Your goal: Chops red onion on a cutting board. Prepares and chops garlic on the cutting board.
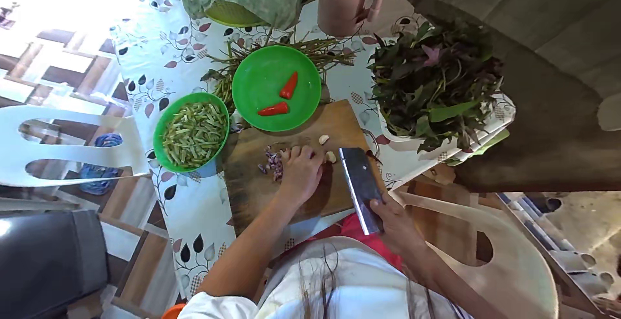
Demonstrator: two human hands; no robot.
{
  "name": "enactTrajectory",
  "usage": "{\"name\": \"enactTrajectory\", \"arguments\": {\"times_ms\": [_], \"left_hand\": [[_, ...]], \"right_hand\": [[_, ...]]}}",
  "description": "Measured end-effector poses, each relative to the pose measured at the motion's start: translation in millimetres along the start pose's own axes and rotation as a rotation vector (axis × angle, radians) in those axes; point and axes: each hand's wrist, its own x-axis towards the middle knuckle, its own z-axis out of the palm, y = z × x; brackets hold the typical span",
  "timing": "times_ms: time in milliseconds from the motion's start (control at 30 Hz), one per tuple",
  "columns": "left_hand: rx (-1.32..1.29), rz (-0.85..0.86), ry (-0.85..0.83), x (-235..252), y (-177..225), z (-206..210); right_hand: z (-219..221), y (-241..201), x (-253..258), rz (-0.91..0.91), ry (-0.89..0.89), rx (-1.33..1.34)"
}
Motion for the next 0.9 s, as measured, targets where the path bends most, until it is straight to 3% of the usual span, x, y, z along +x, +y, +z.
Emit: {"name": "enactTrajectory", "arguments": {"times_ms": [133, 200, 333, 433, 767, 900], "left_hand": [[0.004, 0.050, 0.111, 3.8, -10.2, 9.3], [-0.014, 0.062, 0.087, 5.1, -10.2, 5.1], [-0.168, 0.041, -0.333, 5.3, 3.6, -13.6], [-0.189, 0.072, -0.427, 8.5, 2.4, -12.0], [-0.112, -0.047, -0.184, 13.0, 6.7, -19.7], [-0.199, 0.030, 0.216, 19.8, 16.4, -31.0]], "right_hand": [[-4.2, 1.4, -5.0, 0.012, -0.013, 0.060], [-4.6, 3.0, -6.5, 0.010, -0.012, -0.007], [-8.1, 9.5, -6.0, -0.043, 0.018, -0.139], [-5.9, 12.1, -7.0, -0.043, 0.050, -0.238], [-3.7, 26.8, 3.0, -0.178, 0.069, -0.434], [-3.0, 28.9, 5.7, -0.118, 0.104, -0.619]]}}
